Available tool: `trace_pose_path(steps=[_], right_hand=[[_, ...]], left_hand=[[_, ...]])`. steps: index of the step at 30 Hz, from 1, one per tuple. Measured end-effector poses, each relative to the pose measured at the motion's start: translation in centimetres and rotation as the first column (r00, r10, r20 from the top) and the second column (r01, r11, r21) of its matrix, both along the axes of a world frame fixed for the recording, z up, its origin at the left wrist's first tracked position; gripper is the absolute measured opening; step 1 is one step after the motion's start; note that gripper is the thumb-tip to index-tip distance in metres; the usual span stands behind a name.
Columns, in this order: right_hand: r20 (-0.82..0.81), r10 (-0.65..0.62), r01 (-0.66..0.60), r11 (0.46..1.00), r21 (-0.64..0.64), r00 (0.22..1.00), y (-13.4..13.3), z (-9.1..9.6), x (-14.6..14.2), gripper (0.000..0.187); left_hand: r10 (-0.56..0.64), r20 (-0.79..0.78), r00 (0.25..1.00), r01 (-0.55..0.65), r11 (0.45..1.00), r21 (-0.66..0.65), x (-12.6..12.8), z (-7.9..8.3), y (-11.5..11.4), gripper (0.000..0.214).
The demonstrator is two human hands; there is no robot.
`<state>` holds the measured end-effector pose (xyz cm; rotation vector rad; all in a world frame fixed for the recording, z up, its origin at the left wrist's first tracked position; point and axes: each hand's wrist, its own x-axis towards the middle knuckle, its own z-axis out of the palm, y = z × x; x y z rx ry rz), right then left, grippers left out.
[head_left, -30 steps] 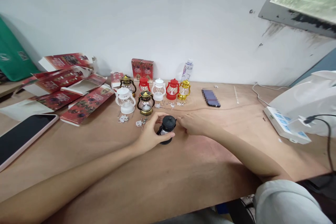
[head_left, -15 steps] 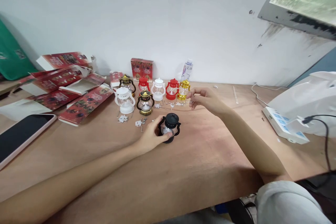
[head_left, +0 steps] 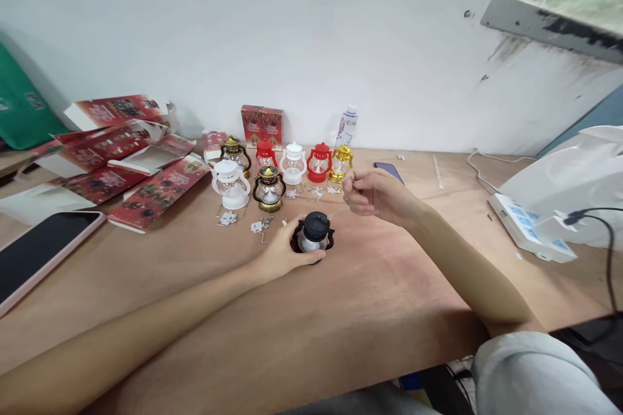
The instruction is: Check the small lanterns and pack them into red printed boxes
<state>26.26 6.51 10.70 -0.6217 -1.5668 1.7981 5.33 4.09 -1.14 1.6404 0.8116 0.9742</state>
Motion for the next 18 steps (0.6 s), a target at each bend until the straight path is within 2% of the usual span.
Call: trace_pose_path(steps=[4,7,12,18], right_hand=[[-0.010,0.035,-0.035,0.999,0.001,0.999,-0.9,-0.2,-0.6,0.023],[0.036,0.060,-0.061,0.998,0.001,0.998,-1.2,-0.7,-1.2,0.029],[0.097,0.098,-0.095,0.995,-0.041,0.990,-0.2,-2.0,-1.6,0.032],[0.098,0.099,-0.093,0.994,-0.061,0.990,1.1,-3.1,-1.4,0.031]], left_hand=[[0.042,-0.053,0.998,-0.042,0.999,0.014,-0.1,-0.1,0.1,0.056],[0.025,-0.061,0.998,-0.024,0.999,0.027,-0.1,0.2,0.0,0.052],[0.038,-0.075,0.996,-0.035,0.998,0.049,-0.1,0.5,0.0,0.052],[0.017,-0.061,0.998,-0.018,1.000,-0.012,-0.1,0.3,0.1,0.055]])
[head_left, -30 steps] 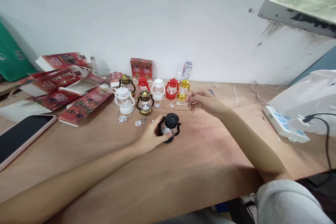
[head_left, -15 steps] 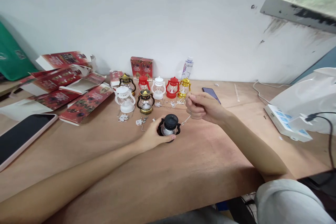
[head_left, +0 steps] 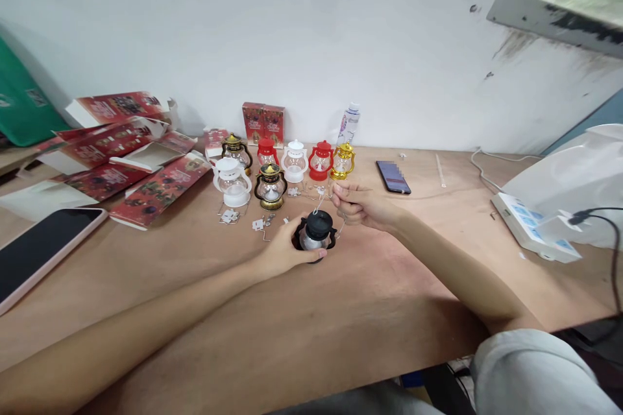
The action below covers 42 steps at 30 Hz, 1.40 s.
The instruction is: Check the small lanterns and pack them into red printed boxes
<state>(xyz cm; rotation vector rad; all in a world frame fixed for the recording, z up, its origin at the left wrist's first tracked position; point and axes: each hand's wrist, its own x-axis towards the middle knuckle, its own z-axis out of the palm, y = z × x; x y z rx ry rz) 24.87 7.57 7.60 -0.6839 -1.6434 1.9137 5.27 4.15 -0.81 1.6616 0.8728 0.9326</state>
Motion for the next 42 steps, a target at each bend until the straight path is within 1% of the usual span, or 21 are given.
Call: trace_pose_path(steps=[6,11,14,16,19,22,24,26,30,32,35,37,42], right_hand=[[0.026,-0.026,0.026,1.000,0.000,0.999,0.5,-0.8,-0.1,0.032],[0.039,-0.029,0.029,1.000,0.004,0.999,0.5,-0.6,0.1,0.032],[0.055,-0.042,0.041,0.999,0.032,0.998,0.5,-0.5,0.2,0.032],[0.064,-0.057,0.052,0.996,0.073,0.996,0.4,-0.3,0.2,0.032],[0.082,-0.056,0.041,0.984,0.174,0.995,0.0,0.1,0.2,0.035],[0.112,-0.063,0.028,0.958,0.285,0.992,-0.5,0.7,0.1,0.036],[0.139,-0.086,0.035,0.942,0.333,0.987,-0.7,1.1,-0.1,0.037],[0.179,-0.140,0.063,0.923,0.380,0.974,-0.9,1.4,-0.3,0.038],[0.232,-0.293,0.138,0.845,0.516,0.928,-0.9,1.6,-1.0,0.038],[0.230,-0.309,0.158,0.849,0.505,0.923,-0.7,1.3,-1.3,0.038],[0.177,-0.330,0.229,0.873,0.431,0.927,-0.3,0.6,-1.3,0.036],[0.136,-0.357,0.277,0.871,0.407,0.924,-0.2,0.2,-1.3,0.034],[0.135,-0.368,0.294,0.876,0.382,0.920,-0.3,0.2,-1.5,0.032]], left_hand=[[-0.013,0.022,1.000,0.013,1.000,0.007,0.1,0.0,0.0,0.053],[-0.004,0.018,1.000,0.004,1.000,0.025,0.1,-0.1,0.0,0.054],[-0.004,0.016,1.000,0.003,0.999,0.044,0.0,-0.3,0.1,0.052],[-0.001,0.006,1.000,0.000,0.998,0.065,0.0,-0.4,0.1,0.052],[0.016,-0.033,0.999,-0.012,0.994,0.113,0.0,-0.6,0.2,0.053],[0.046,-0.087,0.995,-0.029,0.982,0.188,0.0,-0.4,0.0,0.052],[0.066,-0.127,0.990,-0.035,0.971,0.237,0.0,-0.1,-0.2,0.051],[0.088,-0.162,0.983,-0.042,0.963,0.267,0.0,0.1,-0.3,0.052],[0.089,-0.187,0.978,-0.033,0.959,0.283,0.0,0.3,-0.5,0.054],[0.078,-0.169,0.982,-0.027,0.957,0.287,0.0,0.3,-0.5,0.052],[0.070,-0.158,0.985,-0.023,0.960,0.278,0.0,0.3,-0.4,0.046],[0.072,-0.163,0.984,-0.025,0.962,0.272,0.0,0.2,-0.4,0.044],[0.055,-0.144,0.988,-0.012,0.960,0.281,0.1,0.3,-0.5,0.043]])
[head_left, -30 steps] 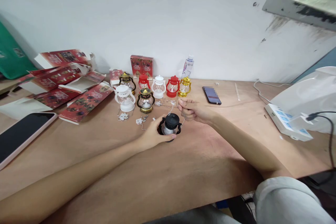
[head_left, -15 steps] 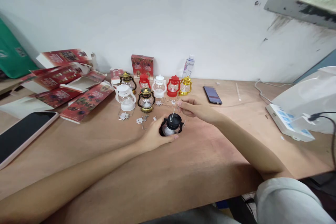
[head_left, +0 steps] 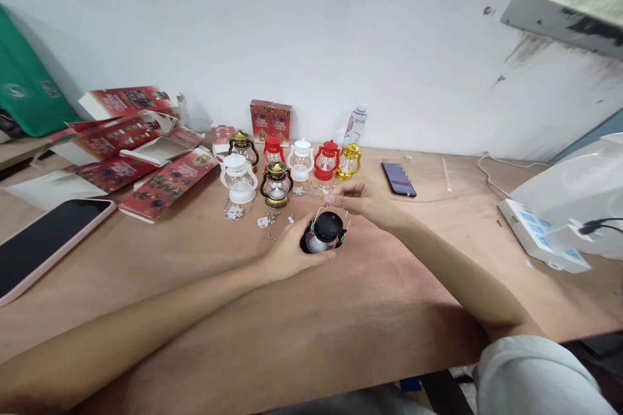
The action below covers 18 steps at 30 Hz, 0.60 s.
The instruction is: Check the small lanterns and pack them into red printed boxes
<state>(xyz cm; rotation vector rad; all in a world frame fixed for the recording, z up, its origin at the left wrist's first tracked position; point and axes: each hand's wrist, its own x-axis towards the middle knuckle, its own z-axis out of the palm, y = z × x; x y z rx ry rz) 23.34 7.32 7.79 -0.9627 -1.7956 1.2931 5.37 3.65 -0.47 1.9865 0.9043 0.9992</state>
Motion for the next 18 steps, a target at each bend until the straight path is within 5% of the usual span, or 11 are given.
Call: trace_pose_path(steps=[18], right_hand=[[-0.043,0.038,-0.036,0.998,0.042,0.998,-0.60,0.30,-0.48,0.033]], left_hand=[[0.008,0.042,0.999,-0.005,0.997,-0.072,0.17,-0.08,0.05,0.047]])
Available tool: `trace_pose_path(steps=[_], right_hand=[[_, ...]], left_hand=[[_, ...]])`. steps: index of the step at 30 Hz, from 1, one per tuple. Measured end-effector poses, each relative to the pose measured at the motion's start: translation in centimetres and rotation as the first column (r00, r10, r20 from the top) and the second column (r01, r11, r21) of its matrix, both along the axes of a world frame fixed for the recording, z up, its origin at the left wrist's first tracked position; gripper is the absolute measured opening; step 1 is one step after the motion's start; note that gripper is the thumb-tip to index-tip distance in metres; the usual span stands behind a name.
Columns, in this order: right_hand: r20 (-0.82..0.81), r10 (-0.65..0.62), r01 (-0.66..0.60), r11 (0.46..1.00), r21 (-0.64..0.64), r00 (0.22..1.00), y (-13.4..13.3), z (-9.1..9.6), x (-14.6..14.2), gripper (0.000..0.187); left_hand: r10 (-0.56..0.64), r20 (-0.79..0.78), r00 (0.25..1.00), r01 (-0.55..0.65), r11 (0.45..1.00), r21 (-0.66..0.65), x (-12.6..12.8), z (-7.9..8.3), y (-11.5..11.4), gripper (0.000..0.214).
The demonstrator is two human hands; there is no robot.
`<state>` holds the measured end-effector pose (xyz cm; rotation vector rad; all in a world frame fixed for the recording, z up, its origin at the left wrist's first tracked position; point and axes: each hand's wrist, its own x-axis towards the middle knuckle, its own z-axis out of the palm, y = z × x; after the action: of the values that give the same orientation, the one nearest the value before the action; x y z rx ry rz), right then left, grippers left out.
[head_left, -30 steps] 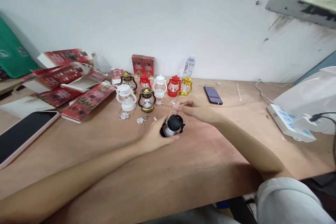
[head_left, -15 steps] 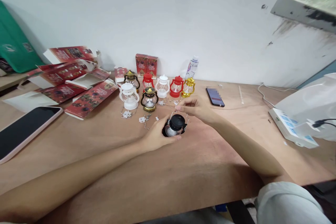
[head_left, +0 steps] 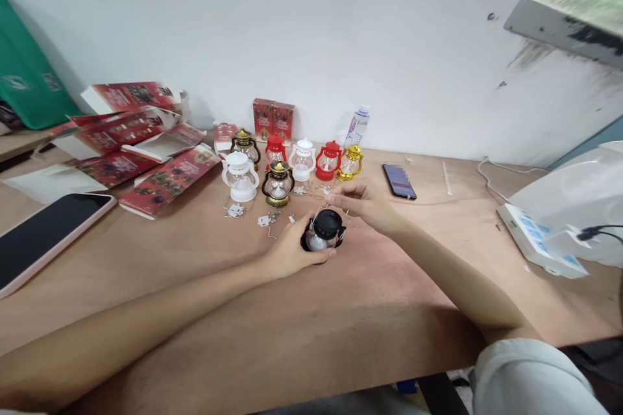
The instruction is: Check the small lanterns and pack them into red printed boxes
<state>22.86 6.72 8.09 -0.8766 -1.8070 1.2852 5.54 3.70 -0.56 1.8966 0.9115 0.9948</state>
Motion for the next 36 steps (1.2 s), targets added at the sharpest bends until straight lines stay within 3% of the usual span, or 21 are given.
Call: trace_pose_path(steps=[7,18,26,36], right_hand=[[-0.037,0.057,-0.055,0.997,0.059,0.998,-0.3,0.2,0.2,0.034],[0.010,0.008,-0.008,1.000,0.013,1.000,0.5,-0.1,0.3,0.031],[0.052,-0.040,0.037,0.998,0.056,0.998,0.8,-0.1,0.3,0.030],[0.104,0.020,-0.018,1.000,-0.020,0.994,1.8,0.5,0.2,0.034]], left_hand=[[-0.021,0.021,1.000,0.021,1.000,-0.011,0.1,0.0,0.1,0.047],[0.012,-0.010,1.000,-0.011,1.000,0.011,0.1,0.3,0.1,0.046],[0.009,-0.006,1.000,-0.008,1.000,0.024,0.0,0.1,0.1,0.045],[0.005,-0.023,1.000,-0.005,1.000,0.017,-0.1,0.2,-0.1,0.046]])
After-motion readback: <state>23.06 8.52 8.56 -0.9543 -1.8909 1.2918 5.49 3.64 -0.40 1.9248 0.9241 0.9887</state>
